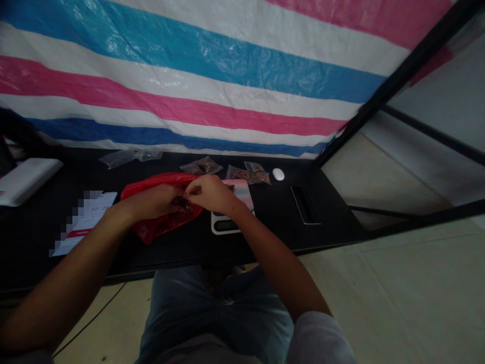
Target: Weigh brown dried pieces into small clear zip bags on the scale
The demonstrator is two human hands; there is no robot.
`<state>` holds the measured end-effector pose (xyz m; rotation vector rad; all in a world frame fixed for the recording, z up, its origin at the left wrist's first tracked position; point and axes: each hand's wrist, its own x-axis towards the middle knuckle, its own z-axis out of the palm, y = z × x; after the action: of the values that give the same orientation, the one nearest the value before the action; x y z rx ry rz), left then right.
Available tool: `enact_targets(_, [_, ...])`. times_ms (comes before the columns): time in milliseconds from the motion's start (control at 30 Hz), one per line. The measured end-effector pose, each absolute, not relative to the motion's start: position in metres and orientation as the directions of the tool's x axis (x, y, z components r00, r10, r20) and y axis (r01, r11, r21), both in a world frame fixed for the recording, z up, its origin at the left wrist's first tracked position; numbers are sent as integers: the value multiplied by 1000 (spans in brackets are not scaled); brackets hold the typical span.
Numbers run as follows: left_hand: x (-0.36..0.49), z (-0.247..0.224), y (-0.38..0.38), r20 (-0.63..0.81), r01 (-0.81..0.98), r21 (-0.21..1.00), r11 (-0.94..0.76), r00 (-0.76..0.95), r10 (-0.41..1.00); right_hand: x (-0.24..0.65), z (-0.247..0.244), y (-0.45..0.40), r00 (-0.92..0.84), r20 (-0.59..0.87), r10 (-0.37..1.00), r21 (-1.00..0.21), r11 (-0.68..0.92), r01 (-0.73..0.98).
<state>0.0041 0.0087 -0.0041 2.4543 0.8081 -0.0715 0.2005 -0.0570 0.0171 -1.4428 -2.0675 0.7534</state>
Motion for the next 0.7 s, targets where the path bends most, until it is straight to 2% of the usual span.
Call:
enact_targets(100, [7,1,7,-239,540,459,-706,840,487,210,22,-61,-256,120,959,-760,255,598])
enact_targets(233, [11,9,-1,-234,577,447,-683,813,533,234,40,-72,-208,162,965,-764,256,592])
enact_targets(400, [15,8,-9,-226,573,481,-663,812,538,272,66,-82,-159,243,957,-588,276,761])
enact_targets(567, [21,0,-5,-211,553,472,-687,827,522,285,69,-80,-275,122,954,-339,300,891])
enact_targets(700, [26,-4,-2,-253,585,428,-689,809,530,282,61,-75,-331,42,943,-245,330,911])
